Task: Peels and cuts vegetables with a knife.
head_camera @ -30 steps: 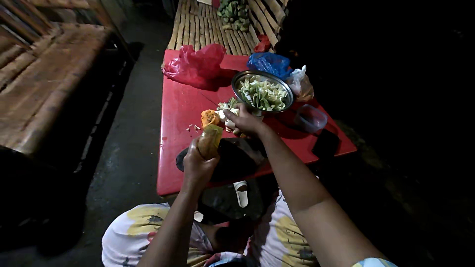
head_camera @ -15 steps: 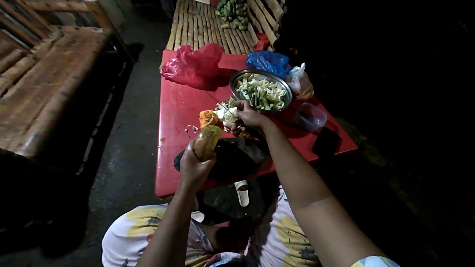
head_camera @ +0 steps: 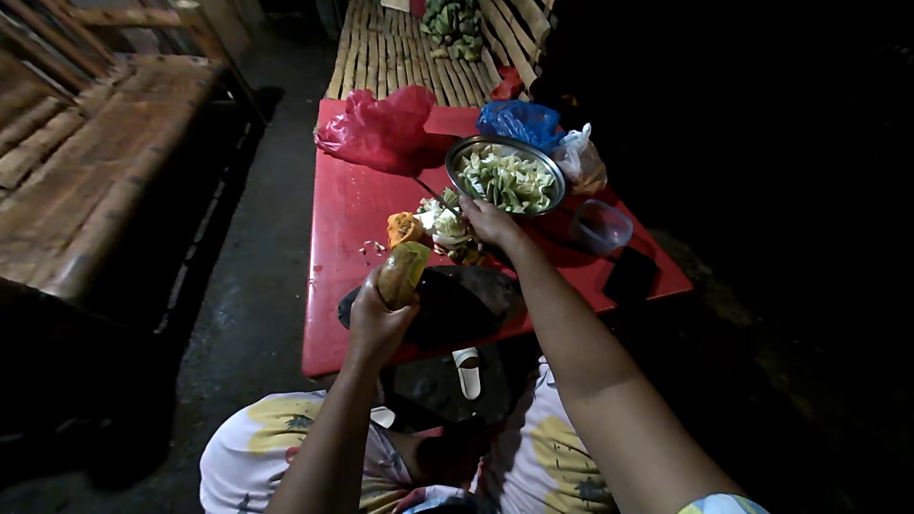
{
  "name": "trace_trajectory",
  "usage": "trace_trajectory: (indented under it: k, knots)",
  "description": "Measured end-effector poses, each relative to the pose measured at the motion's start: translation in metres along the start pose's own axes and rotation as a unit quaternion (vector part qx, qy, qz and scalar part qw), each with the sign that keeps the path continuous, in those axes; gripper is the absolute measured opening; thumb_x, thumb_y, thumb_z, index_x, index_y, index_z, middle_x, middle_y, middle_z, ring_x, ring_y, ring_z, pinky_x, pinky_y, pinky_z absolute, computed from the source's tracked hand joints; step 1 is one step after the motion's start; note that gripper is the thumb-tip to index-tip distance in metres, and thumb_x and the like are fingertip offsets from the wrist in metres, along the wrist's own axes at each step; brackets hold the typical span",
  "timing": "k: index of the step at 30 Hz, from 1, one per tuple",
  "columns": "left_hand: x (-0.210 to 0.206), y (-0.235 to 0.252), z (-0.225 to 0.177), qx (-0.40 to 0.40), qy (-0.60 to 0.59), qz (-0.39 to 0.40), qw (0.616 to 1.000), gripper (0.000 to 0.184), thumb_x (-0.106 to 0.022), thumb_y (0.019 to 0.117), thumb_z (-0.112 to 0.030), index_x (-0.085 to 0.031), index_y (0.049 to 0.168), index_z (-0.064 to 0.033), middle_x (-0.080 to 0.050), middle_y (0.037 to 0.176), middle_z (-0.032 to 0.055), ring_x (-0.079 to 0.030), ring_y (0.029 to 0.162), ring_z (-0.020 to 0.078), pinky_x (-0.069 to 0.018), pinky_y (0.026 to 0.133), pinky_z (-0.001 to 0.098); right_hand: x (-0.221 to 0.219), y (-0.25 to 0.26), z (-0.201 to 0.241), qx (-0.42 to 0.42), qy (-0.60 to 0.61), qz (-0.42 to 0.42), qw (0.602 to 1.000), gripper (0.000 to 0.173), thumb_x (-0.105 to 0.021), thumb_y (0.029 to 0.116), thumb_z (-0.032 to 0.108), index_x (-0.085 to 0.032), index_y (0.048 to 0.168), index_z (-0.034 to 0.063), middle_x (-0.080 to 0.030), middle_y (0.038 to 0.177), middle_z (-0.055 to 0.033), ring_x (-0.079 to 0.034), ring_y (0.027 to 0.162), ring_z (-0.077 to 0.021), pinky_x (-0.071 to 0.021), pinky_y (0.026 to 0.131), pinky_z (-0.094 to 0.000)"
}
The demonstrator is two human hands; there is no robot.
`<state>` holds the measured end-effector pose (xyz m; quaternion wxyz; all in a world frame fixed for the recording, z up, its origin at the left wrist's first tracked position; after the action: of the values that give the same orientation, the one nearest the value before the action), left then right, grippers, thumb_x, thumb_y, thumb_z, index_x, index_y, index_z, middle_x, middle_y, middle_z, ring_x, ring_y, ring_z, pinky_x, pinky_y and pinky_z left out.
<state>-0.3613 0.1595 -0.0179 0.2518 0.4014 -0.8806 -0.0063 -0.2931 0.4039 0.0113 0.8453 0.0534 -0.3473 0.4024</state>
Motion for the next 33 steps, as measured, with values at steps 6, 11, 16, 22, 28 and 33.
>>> trace_trajectory:
  k: [6, 11, 16, 22, 28, 33]
  knots:
    - [0.001, 0.002, 0.002, 0.007, -0.029, 0.020, 0.999, 0.060, -0.076, 0.0821, -0.013, -0.055, 0.137, -0.0028, -0.068, 0.113, 0.0161, -0.067, 0.100, 0.0221, -0.0558, 0.088, 0.0467, -0.007, -0.011, 0.014, 0.126, 0.047, 0.047, 0.990, 0.057, -0.033, 0.1110, 0.050, -0.054, 0.144, 0.0091, -0.064, 0.126, -0.0163, -0.062, 0.095, -0.0246, -0.0508, 0.083, -0.0457]
    - [0.003, 0.003, 0.005, 0.012, -0.075, 0.077, 0.994, 0.063, -0.074, 0.0743, -0.008, -0.057, 0.135, -0.0033, -0.068, 0.113, 0.0111, -0.068, 0.098, 0.0138, -0.0575, 0.087, 0.0378, -0.014, -0.071, 0.044, 0.282, -0.058, 0.114, 0.951, 0.040, -0.057, 0.1058, 0.036, -0.060, 0.137, 0.0101, -0.070, 0.108, -0.0128, -0.068, 0.095, -0.0243, -0.0549, 0.087, -0.0518]
    - [0.005, 0.006, 0.013, 0.027, -0.154, 0.106, 0.982, 0.056, -0.076, 0.0654, -0.015, -0.064, 0.120, -0.0107, -0.071, 0.100, -0.0045, -0.068, 0.089, 0.0019, -0.0593, 0.077, 0.0248, -0.014, -0.119, 0.046, 0.311, -0.243, 0.087, 0.914, 0.081, -0.056, 0.0917, 0.073, -0.048, 0.153, 0.0214, -0.073, 0.096, -0.0116, -0.071, 0.085, -0.0313, -0.0571, 0.075, -0.0592]
    - [0.006, 0.005, 0.014, 0.006, -0.207, 0.173, 0.963, 0.054, -0.079, 0.0744, -0.011, -0.064, 0.126, -0.0109, -0.073, 0.103, -0.0040, -0.069, 0.092, 0.0024, -0.0601, 0.082, 0.0234, -0.027, -0.122, 0.044, 0.314, -0.311, 0.135, 0.887, 0.089, -0.057, 0.0920, 0.072, -0.033, 0.162, 0.0225, -0.073, 0.091, -0.0133, -0.071, 0.084, -0.0336, -0.0563, 0.075, -0.0600]
    - [0.009, 0.005, 0.016, -0.010, -0.231, 0.192, 0.954, 0.053, -0.076, 0.0750, -0.005, -0.064, 0.125, -0.0121, -0.072, 0.103, -0.0048, -0.069, 0.092, 0.0023, -0.0598, 0.082, 0.0233, -0.030, -0.125, 0.052, 0.340, -0.295, 0.132, 0.883, 0.089, -0.054, 0.0925, 0.072, -0.034, 0.162, 0.0193, -0.073, 0.089, -0.0115, -0.071, 0.081, -0.0314, -0.0570, 0.072, -0.0583]
    - [0.008, 0.003, 0.011, -0.024, -0.253, 0.196, 0.947, 0.058, -0.081, 0.0692, -0.016, -0.065, 0.125, -0.0133, -0.073, 0.104, -0.0063, -0.070, 0.093, 0.0017, -0.0600, 0.083, 0.0218, -0.029, -0.128, 0.055, 0.342, -0.287, 0.130, 0.885, 0.087, -0.047, 0.0947, 0.074, -0.035, 0.161, 0.0190, -0.073, 0.087, -0.0105, -0.071, 0.078, -0.0301, -0.0575, 0.070, -0.0568]
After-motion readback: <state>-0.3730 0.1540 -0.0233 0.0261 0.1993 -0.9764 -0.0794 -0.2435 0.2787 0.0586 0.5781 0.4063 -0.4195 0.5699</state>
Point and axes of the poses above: each hand's wrist, its own y-axis towards the middle knuckle, its own x-axis out of the back of the hand, z = x × y, the point moved 6 cm from there along y, towards the middle knuckle
